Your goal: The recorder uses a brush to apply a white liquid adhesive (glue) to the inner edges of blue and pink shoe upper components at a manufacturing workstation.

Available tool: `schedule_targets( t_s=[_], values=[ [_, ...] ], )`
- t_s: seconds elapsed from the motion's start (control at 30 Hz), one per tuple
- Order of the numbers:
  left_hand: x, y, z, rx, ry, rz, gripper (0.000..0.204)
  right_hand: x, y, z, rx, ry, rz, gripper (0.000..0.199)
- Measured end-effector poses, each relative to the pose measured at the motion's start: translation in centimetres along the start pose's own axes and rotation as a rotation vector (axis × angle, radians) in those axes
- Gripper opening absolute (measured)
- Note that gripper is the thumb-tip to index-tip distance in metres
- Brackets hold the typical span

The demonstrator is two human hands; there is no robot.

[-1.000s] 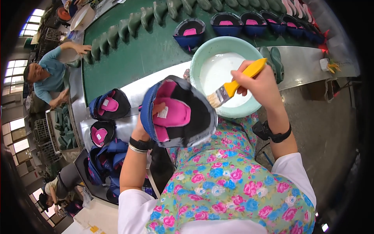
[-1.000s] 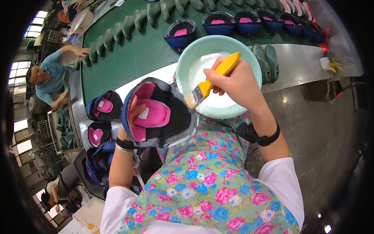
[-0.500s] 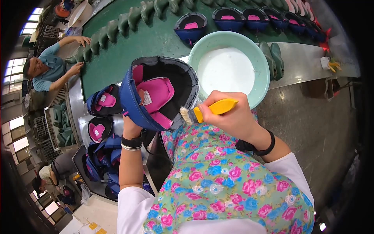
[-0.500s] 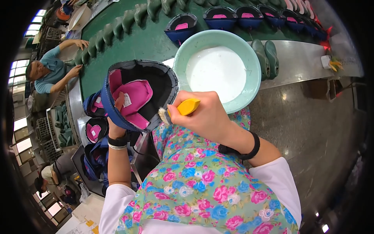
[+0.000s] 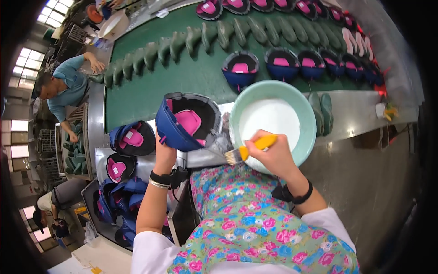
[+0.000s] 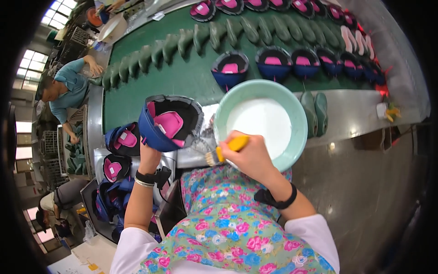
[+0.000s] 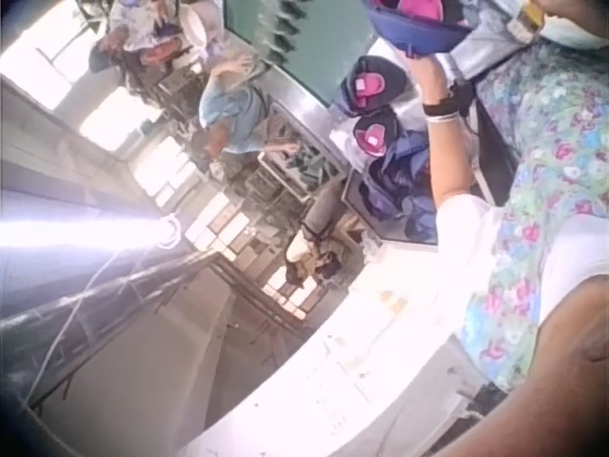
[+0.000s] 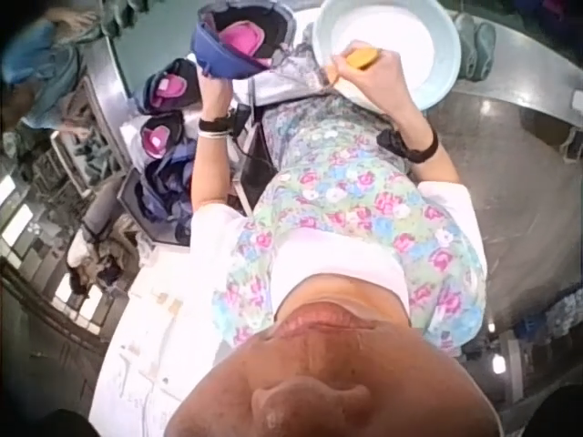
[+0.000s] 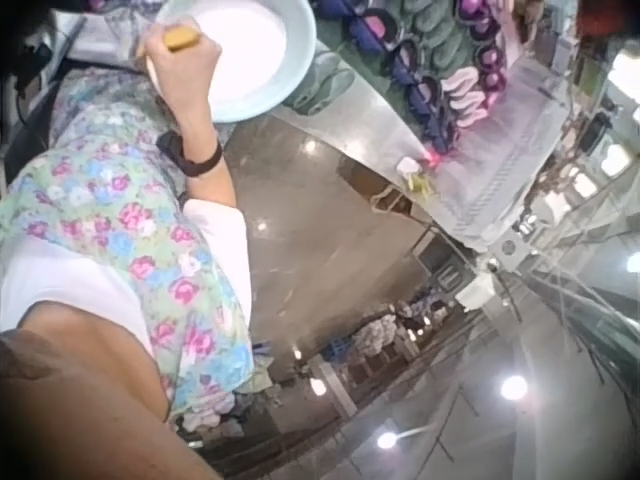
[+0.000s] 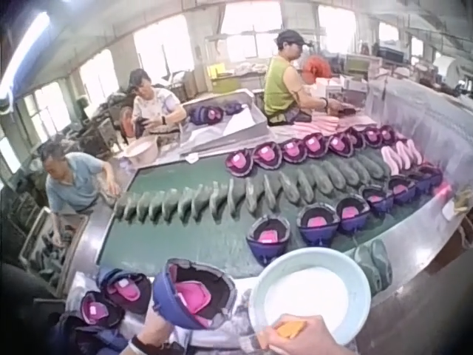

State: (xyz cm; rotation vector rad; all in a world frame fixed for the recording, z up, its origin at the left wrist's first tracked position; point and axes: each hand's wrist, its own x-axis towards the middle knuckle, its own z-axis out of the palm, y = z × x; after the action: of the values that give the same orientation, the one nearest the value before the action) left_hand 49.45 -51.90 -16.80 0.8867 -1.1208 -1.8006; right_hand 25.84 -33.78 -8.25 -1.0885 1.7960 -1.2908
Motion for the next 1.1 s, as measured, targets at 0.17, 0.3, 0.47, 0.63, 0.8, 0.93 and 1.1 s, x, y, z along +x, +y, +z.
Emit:
schedule_targets(
  t_s=[0.17, 0.3, 0.47, 0.63, 0.8, 0.93, 1.1],
  values=[
    [9.0, -2.8, -0.8, -0.132, 0.093, -0.092, 0.057, 1.6, 0.6, -2.0, 0.023, 0.157, 0.154, 0.014],
    [16.9, -8.8, 1.8, -0.336, 0.149, -0.04, 0.078, 2.4, 1.1, -1.7, 0.029, 0.169, 0.261, 0.015],
    [21.6, -14.7, 3.5, 0.411, 0.275, -0.011, 0.072, 2.9, 0.7, 0.5, 0.06, 0.068, 0.224, 0.014],
    [18.7, -12.4, 0.1, 1.144, 0.005, -0.04, 0.046, 3.5, -0.1, 1.9, 0.031, 0.122, 0.283, 0.015],
    [14.7, -3.1, -12.1, 1.795, 0.079, 0.47, 0.019, 4.0, -0.4, 2.1, -0.023, 0.091, 0.253, 0.017],
    [10.3, 3.9, -24.0, 2.135, 0.226, 0.053, 0.013, 4.0, -0.7, 2.9, 0.041, -0.019, 0.069, 0.021],
    [8.5, 4.8, -26.6, 2.067, 0.194, -0.288, 0.038, 3.2, -1.2, 4.2, 0.098, -0.077, 0.023, 0.021]
  ],
)
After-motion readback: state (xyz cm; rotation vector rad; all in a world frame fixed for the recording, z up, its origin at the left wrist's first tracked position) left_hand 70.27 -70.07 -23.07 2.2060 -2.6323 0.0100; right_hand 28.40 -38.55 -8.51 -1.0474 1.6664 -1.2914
